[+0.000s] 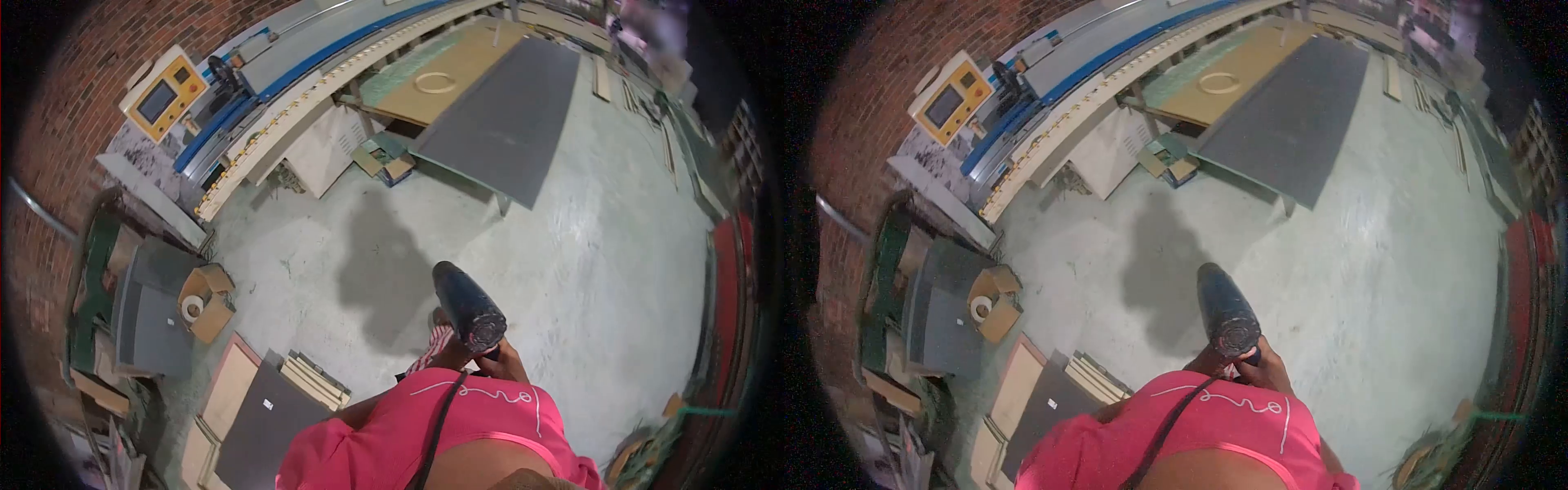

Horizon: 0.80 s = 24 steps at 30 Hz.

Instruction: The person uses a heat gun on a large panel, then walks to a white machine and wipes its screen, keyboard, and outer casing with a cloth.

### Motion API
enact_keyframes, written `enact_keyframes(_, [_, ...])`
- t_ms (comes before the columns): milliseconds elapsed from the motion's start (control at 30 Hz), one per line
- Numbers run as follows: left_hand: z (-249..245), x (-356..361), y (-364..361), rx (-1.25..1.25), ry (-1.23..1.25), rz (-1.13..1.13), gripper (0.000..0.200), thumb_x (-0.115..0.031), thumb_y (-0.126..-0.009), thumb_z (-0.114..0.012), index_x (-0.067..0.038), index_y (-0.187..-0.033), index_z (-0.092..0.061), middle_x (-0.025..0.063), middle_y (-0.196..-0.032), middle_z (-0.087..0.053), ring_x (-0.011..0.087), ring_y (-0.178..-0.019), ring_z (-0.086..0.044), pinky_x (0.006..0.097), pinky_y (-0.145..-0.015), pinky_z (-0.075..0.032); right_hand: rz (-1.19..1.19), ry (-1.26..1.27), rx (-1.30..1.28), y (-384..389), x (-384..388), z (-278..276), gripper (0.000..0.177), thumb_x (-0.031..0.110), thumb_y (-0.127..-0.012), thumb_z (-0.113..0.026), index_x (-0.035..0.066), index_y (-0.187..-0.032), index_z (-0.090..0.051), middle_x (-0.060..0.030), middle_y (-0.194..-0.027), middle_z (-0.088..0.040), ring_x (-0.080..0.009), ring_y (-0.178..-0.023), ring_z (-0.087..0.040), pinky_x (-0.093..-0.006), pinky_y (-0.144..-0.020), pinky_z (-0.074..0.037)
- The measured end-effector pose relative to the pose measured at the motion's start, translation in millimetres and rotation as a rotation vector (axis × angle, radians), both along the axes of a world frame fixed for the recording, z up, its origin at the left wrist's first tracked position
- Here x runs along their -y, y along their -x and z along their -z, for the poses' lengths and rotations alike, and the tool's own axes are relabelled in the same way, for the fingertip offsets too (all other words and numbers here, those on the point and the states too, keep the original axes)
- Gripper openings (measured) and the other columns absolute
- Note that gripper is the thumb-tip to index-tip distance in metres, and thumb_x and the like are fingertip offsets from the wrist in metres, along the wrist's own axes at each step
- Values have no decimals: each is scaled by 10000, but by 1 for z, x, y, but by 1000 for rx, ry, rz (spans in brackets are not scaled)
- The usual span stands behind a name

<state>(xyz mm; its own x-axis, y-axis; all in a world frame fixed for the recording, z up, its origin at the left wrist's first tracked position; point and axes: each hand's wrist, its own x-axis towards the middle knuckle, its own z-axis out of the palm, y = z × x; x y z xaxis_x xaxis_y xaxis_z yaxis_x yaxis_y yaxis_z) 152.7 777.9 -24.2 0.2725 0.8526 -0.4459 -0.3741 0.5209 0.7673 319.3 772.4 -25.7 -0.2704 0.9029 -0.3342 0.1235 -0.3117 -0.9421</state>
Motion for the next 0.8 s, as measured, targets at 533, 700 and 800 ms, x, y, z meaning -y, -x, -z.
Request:
enact_keyframes(533, [-51, -248, 52, 198, 108, -194, 465, -266, -795, -670, -86, -1183, -487, 38, -1022, -560, 132, -915, -541, 286, -743, -459, -279, -109, 162, 73, -280, -33, 597, 203, -775, -655, 79, -1287, -374, -143, -930, -614, -231, -821, -605, -313, -699, -470])
enact_keyframes(700, [3, -303, 83, 183, 111, -191, 459, -266, -790, -677, -93, -1172, -490, 33, -1005, -558, 121, -881, -548, 272, -702, -468, -385, 72, 172, 102, -344, -32, 652, 271, -753, -665, 68, -1296, -366, -174, -989, -608, -273, -904, -602, -354, -762, -459])
enact_keyframes(800, [5, -338, 101, 114, 85, -120, 451, -302, -793, -679, -96, -1149, -496, 32, -993, -550, 105, -852, -541, 250, -683, -459, -415, 16, 245, 116, -378, -1, 656, 319, -746, -651, 69, -1286, -375, -196, -978, -603, -311, -922, -602, -388, -764, -457])
